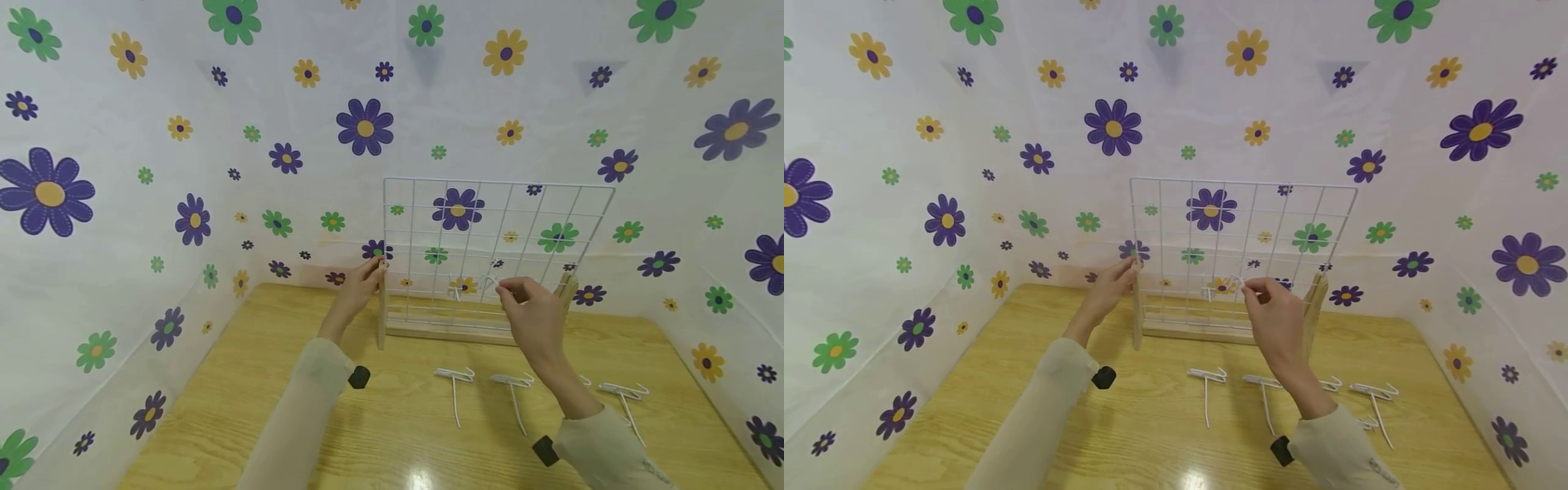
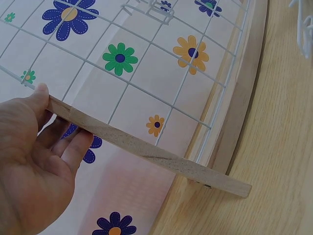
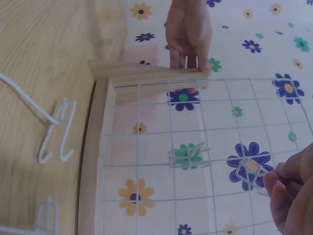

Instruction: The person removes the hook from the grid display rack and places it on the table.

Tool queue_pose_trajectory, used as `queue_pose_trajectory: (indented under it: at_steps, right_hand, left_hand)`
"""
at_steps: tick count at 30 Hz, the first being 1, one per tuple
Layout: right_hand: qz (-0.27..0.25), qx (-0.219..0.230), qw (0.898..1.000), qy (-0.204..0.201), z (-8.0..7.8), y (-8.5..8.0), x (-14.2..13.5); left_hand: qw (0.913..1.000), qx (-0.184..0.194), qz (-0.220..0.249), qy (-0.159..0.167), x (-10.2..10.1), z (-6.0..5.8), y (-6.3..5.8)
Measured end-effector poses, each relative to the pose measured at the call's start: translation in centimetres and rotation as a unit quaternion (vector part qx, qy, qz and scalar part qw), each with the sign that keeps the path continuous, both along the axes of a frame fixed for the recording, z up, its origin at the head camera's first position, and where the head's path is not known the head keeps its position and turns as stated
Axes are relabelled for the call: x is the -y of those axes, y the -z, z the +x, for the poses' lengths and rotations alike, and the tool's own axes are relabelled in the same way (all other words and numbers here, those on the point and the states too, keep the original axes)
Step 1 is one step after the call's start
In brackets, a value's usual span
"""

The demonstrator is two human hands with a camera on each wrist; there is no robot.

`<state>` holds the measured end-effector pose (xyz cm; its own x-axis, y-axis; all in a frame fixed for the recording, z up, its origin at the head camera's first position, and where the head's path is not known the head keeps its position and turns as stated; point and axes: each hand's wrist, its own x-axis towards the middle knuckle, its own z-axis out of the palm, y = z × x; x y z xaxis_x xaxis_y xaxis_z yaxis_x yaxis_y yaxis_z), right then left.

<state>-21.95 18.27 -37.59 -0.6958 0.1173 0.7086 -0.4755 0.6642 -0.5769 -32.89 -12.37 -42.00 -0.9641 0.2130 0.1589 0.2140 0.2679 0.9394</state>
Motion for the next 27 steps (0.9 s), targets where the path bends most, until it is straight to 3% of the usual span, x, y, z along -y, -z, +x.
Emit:
queue_pose_trajectory:
  at_steps: [12,27]
  right_hand:
    - [-0.011,-0.024,1.000,-0.002,2.2,-2.4,-2.3]
    - [-0.054,0.027,0.997,0.041,5.1,-3.4,-5.1]
  left_hand:
    - [1.0000,0.001,0.007,-0.001,0.0,-0.1,-0.1]
    - [0.9999,0.007,0.009,-0.001,0.0,0.1,0.0]
